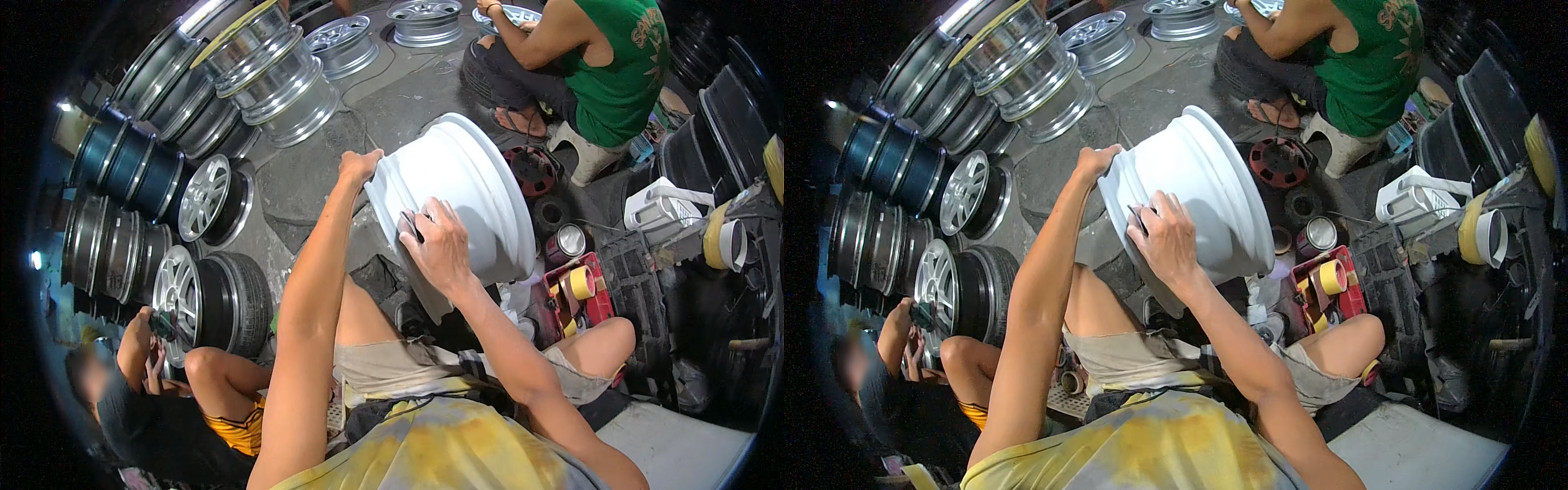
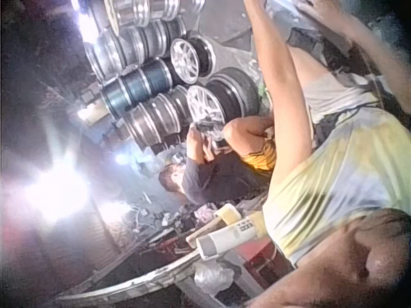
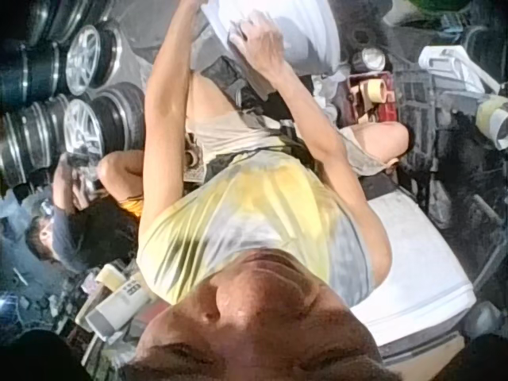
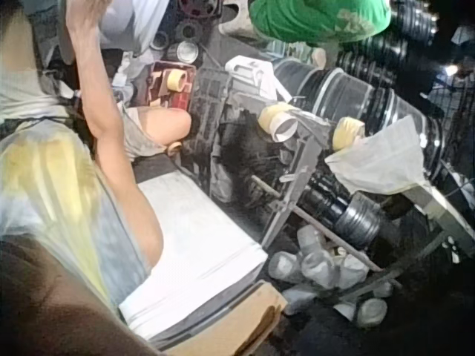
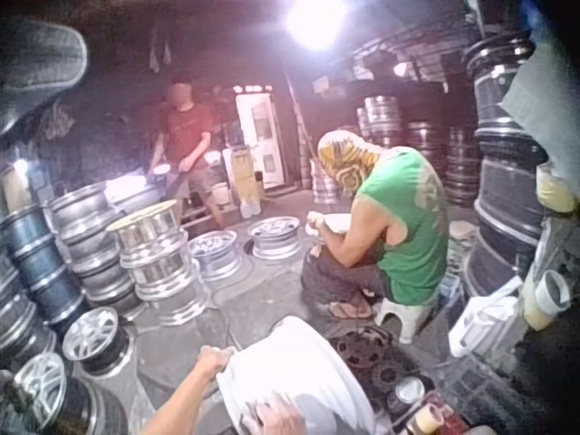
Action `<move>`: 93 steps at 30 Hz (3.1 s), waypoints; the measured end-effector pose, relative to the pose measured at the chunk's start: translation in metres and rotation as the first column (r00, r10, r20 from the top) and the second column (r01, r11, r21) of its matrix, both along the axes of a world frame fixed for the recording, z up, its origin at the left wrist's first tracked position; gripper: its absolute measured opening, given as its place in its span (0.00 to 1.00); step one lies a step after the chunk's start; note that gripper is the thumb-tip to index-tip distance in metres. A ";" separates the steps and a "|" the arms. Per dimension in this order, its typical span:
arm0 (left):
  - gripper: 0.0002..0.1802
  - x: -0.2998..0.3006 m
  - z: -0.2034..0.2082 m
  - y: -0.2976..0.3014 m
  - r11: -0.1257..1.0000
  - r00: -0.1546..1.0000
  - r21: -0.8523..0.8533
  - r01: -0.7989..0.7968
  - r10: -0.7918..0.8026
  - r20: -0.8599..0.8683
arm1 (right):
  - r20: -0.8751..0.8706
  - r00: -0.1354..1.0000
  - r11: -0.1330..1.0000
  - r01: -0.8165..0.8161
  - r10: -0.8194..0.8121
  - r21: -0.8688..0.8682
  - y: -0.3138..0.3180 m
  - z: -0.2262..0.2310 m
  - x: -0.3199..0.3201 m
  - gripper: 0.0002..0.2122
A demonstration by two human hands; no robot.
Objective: The person scrubs a white wheel rim with a purple abrasive pad, rotating it to clean the outer barrel and inner face. The person then flips the rim and scrubs the inner spokes and backside. The person works while sitting on the floor in a workshop filled with other rims.
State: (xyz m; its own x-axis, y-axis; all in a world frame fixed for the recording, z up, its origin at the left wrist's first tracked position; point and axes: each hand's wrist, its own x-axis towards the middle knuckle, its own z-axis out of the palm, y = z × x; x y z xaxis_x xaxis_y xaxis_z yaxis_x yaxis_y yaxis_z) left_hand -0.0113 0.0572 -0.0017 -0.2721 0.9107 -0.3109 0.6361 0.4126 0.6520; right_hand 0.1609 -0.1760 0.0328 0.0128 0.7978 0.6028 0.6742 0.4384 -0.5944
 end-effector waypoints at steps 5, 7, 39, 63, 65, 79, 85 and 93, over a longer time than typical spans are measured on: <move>0.44 -0.007 -0.002 -0.002 1.000 1.000 0.025 0.016 -0.016 -0.017 | -0.085 0.995 0.995 -0.051 0.044 -0.082 -0.030 -0.011 0.004 0.07; 0.44 0.003 0.001 -0.006 1.000 0.997 -0.010 0.021 -0.020 0.080 | -0.104 0.995 0.997 -0.013 0.006 -0.070 -0.014 -0.014 0.007 0.08; 0.41 0.004 0.004 -0.025 0.998 0.998 0.060 -0.033 0.036 -0.049 | -0.034 0.999 0.993 -0.024 0.020 -0.115 -0.040 -0.016 0.004 0.10; 0.46 -0.008 -0.007 -0.011 0.998 1.000 0.057 0.026 -0.026 -0.004 | 0.149 0.986 0.997 0.080 -0.078 -0.004 -0.034 -0.005 -0.006 0.10; 0.46 -0.011 -0.008 -0.005 0.998 0.999 0.060 0.032 -0.035 0.035 | 0.163 0.985 0.998 0.068 -0.065 -0.016 -0.034 -0.007 -0.006 0.11; 0.46 -0.007 -0.002 -0.011 1.000 0.999 0.021 0.010 -0.010 0.038 | 0.224 0.972 0.997 0.064 -0.070 0.036 -0.026 -0.002 -0.008 0.10; 0.44 0.002 -0.001 -0.012 0.999 0.997 0.021 0.027 -0.028 0.066 | 0.154 0.988 0.999 0.031 -0.029 -0.014 -0.014 -0.003 -0.003 0.12; 0.44 -0.002 -0.001 -0.014 0.999 0.995 0.017 0.033 -0.034 0.094 | 0.188 0.982 1.000 0.004 -0.007 0.013 -0.019 -0.005 -0.001 0.15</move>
